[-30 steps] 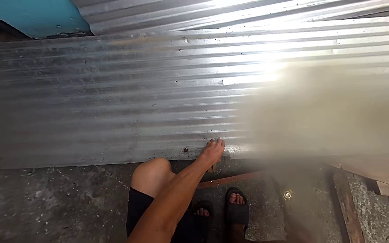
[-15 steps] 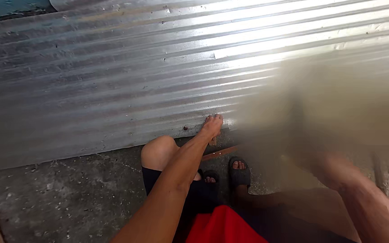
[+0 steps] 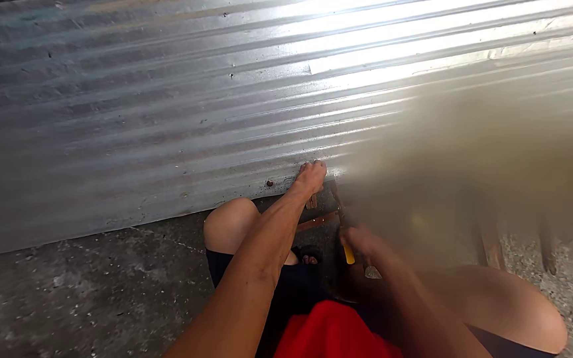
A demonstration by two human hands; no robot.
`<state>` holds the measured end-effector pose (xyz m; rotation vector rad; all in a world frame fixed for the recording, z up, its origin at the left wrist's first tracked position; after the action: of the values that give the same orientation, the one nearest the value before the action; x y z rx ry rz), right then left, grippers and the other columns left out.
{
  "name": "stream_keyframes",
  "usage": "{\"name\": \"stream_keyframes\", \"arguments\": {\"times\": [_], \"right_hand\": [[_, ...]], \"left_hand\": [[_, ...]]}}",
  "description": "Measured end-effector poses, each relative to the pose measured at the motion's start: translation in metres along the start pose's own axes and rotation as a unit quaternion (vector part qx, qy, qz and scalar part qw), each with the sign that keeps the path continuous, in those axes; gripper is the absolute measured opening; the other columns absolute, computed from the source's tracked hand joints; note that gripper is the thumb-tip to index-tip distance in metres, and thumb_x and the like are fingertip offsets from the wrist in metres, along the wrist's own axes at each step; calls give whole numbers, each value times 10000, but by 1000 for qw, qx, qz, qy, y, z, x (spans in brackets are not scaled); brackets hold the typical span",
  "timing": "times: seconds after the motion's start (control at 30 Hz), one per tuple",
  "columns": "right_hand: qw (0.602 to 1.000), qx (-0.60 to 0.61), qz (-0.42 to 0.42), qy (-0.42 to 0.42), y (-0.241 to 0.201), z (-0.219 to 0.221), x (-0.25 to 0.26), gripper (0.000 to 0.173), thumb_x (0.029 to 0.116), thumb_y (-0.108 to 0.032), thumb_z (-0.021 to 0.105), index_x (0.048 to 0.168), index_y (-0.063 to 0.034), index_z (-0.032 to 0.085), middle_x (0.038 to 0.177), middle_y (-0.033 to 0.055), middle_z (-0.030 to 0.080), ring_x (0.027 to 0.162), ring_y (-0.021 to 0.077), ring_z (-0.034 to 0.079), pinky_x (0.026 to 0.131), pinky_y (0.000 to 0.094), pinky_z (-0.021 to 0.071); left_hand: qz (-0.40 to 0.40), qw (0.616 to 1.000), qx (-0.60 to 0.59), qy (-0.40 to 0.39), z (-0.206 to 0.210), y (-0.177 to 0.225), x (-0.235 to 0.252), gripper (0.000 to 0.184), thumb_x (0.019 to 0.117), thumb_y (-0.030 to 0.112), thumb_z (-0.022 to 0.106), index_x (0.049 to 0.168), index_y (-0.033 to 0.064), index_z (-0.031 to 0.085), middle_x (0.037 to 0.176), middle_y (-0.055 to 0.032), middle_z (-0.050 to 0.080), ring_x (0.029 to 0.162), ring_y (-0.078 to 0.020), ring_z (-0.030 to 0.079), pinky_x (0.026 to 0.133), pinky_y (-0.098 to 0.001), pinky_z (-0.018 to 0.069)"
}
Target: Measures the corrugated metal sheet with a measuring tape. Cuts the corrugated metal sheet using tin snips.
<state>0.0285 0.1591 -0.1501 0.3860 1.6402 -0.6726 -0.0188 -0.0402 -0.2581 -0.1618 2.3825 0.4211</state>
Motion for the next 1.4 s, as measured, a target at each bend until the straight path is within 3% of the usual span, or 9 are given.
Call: {"name": "stream_keyframes", "arguments": {"times": [0.5, 0.7, 0.8, 0.93, 1.0, 1.07, 1.17, 1.3, 1.4], "right_hand": [[996, 86, 28, -1, -1, 1, -8, 254, 795, -107, 693, 1006, -48, 564, 793, 116, 574, 658, 234, 583, 560, 433, 515], [992, 84, 80, -48, -23, -35, -18, 289, 876, -130, 616, 1150, -57, 559, 912, 162, 650, 766, 300, 668, 610, 517, 565], [992, 84, 77, -48, -41, -51, -18, 255, 916, -146, 570, 1157, -74, 532, 859, 143, 649, 707, 278, 664, 587, 475, 564], [985, -103, -63, 123, -50, -61, 0, 300, 860, -148, 682, 1124, -53, 577, 885, 101, 591, 724, 198, 582, 617, 395, 486], [952, -155, -84, 249, -31, -61, 14, 592, 846, -241, 707, 1358, -19, 508, 1190, 221, 601, 1049, 324, 632, 869, 501, 533], [924, -87, -83, 363, -1, -51, 24, 823, 849, -263, 704, 1544, 4, 355, 1389, 293, 513, 1244, 411, 562, 1019, 536, 491], [878, 48, -19, 475, 51, -37, 47, 849, 878, -238, 704, 1570, 18, 283, 1429, 315, 475, 1306, 431, 516, 1074, 522, 458], [875, 120, 168, 438, 76, -47, 66, 729, 1014, -358, 591, 1575, -17, 274, 1550, 256, 419, 1435, 386, 431, 1118, 495, 421], [861, 66, 162, 479, 85, -51, 79, 795, 1000, -541, 574, 1536, 2, 349, 1560, 272, 397, 1452, 422, 396, 1117, 557, 397]], "left_hand": [[-3, 1000, 19, 0, 2, 0, 2, 741, 797, 148, 829, 1441, -11, 499, 1394, -210, 563, 1155, -437, 620, 997, -564, 507], [-7, 1000, 17, -2, 3, 1, 1, 757, 809, 153, 829, 1453, -25, 475, 1408, -225, 545, 1179, -448, 604, 1013, -574, 493], [-8, 1000, 14, 2, 4, 1, 2, 767, 803, 133, 826, 1464, -20, 467, 1413, -230, 541, 1190, -454, 596, 1025, -572, 486], [-7, 1000, 11, 2, 4, 0, 3, 772, 806, 143, 828, 1469, -17, 467, 1401, -232, 551, 1180, -454, 601, 1022, -575, 483], [-1, 1000, 3, 9, 5, -1, 1, 747, 797, 138, 830, 1446, -21, 496, 1368, -234, 577, 1154, -457, 616, 991, -590, 502], [1, 1000, 8, 10, 3, -2, 3, 737, 795, 139, 829, 1436, -22, 502, 1368, -230, 577, 1141, -452, 624, 979, -585, 509], [1, 1000, 10, -1, 3, -1, 4, 720, 798, 140, 826, 1428, -10, 511, 1376, -223, 573, 1144, -441, 627, 978, -581, 509], [-2, 1000, 3, 0, 2, -3, 3, 721, 801, 125, 823, 1440, 3, 511, 1387, -215, 573, 1163, -439, 621, 989, -583, 505], [2, 1000, 9, -4, 3, -1, 5, 732, 807, 135, 822, 1452, 3, 501, 1382, -224, 568, 1155, -444, 621, 978, -584, 506]]}}
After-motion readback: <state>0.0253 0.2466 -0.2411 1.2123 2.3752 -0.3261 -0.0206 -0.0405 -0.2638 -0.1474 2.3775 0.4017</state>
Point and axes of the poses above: each hand's wrist, its own x-axis towards the middle knuckle, its own z-axis out of the palm, y = z × x, the point moved 1 cm from there along x, towards the middle knuckle
